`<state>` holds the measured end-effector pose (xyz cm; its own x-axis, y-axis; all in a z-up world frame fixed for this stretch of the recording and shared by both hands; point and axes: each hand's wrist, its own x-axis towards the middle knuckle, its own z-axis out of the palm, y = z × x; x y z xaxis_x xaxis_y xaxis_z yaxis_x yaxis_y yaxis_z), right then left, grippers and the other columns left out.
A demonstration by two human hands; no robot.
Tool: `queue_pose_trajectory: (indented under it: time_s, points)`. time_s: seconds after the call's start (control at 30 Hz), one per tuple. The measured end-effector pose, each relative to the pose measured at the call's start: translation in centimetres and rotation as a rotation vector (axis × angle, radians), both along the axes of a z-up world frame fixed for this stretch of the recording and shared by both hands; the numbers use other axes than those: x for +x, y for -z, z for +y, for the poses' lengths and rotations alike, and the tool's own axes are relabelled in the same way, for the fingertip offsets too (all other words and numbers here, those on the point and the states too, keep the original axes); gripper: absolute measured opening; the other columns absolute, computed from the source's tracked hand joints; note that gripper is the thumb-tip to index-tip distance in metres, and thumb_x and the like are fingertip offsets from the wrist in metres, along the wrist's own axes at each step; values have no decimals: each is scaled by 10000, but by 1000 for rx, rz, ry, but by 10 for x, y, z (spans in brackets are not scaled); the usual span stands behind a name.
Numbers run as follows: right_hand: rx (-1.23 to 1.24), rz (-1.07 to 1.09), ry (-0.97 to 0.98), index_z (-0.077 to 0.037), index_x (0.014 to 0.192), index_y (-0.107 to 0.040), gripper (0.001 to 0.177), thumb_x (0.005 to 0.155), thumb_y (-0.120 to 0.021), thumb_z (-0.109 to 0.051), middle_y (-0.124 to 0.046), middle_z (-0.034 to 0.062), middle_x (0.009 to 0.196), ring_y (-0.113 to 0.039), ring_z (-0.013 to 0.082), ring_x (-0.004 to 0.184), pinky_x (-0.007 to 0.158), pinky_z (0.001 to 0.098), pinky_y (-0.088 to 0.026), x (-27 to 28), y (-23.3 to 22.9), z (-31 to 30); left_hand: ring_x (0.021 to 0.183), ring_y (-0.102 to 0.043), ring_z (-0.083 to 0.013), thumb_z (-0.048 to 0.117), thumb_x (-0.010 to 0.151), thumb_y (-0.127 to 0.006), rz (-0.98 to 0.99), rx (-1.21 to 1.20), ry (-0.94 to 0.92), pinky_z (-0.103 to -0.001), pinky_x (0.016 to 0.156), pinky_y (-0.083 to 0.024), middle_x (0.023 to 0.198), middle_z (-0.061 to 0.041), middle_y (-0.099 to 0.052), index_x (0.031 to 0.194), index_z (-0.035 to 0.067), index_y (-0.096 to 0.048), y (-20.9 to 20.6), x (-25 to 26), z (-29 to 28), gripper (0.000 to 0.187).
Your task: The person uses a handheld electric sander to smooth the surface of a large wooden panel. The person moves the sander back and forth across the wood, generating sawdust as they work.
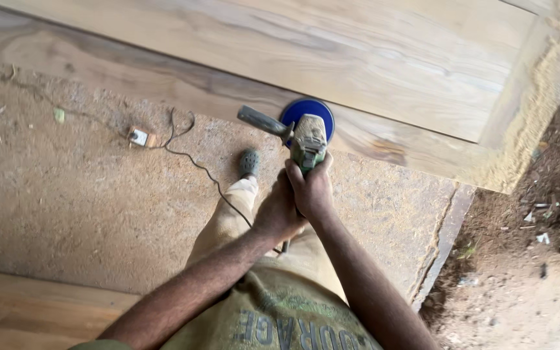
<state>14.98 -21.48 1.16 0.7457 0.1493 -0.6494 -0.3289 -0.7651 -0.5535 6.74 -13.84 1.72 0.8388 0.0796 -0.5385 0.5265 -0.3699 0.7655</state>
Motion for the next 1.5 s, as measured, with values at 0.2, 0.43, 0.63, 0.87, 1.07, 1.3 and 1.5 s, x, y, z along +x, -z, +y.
queue_pose_trajectory:
  time_s: [0.2, 0.43, 0.63, 0.87, 1.07, 1.3, 1.5]
  points:
    - [1, -9, 45, -1, 1440, -212, 800, 952, -664, -444, -705, 320, 1121, -740, 437, 978, 829, 537, -626, 26, 1, -78, 1083, -647, -300, 414, 874, -764, 104, -39, 64, -428, 847, -638, 1324, -271, -438, 1484, -102, -89, -16, 36, -67, 1046]
    - [37, 84, 140, 3, 1409, -167, 775, 948, -635, -408, -673, 313, 1150, -754, 419, 963, 805, 526, -666, 52, -8, -152, 1027, -668, -246, 359, 897, -758, -57, -67, -12, -346, 743, -658, 1271, -244, -506, 1492, -123, -138, -15, 60, -143, 985]
    - [52, 115, 241, 16, 1489, 65, 918, 993, -590, -393, -588, 317, 1281, -696, 403, 1067, 899, 542, -619, 69, -6, -206, 836, -699, -223, 324, 898, -735, -31, -173, 27, -295, 610, -663, 1115, -218, -603, 1393, -132, -303, -9, 80, -191, 799]
    - [158, 23, 463, -28, 1559, -82, 820, 978, -589, -308, -563, 260, 1332, -626, 352, 1214, 993, 492, -595, 75, 0, -262, 678, -715, -244, 345, 947, -682, 101, -174, 222, -338, 516, -638, 958, -171, -660, 1296, -88, -425, -14, 110, -223, 612]
    - [-40, -200, 329, 6, 1553, -249, 709, 1060, -632, -328, -553, 264, 1440, -550, 374, 1358, 1139, 508, -441, 63, 8, -267, 722, -703, -310, 388, 858, -802, 4, -57, 352, -392, 544, -626, 954, -240, -609, 1290, -124, -376, -30, 110, -202, 794]
    - [156, -74, 199, 6, 1534, -157, 773, 982, -583, -325, -515, 288, 1421, -539, 387, 1313, 1062, 537, -478, 28, 27, -169, 917, -725, -267, 309, 952, -722, -28, -162, 144, -371, 760, -674, 1143, -214, -626, 1359, -83, -402, -11, 52, -120, 650]
    - [172, -30, -91, -22, 1472, -352, 642, 991, -631, -342, -716, 273, 1232, -732, 384, 1087, 905, 523, -613, -4, 38, -27, 1155, -652, -299, 275, 970, -714, -168, 9, -96, -374, 837, -650, 1360, -266, -529, 1502, -45, -205, 24, -6, -26, 802]
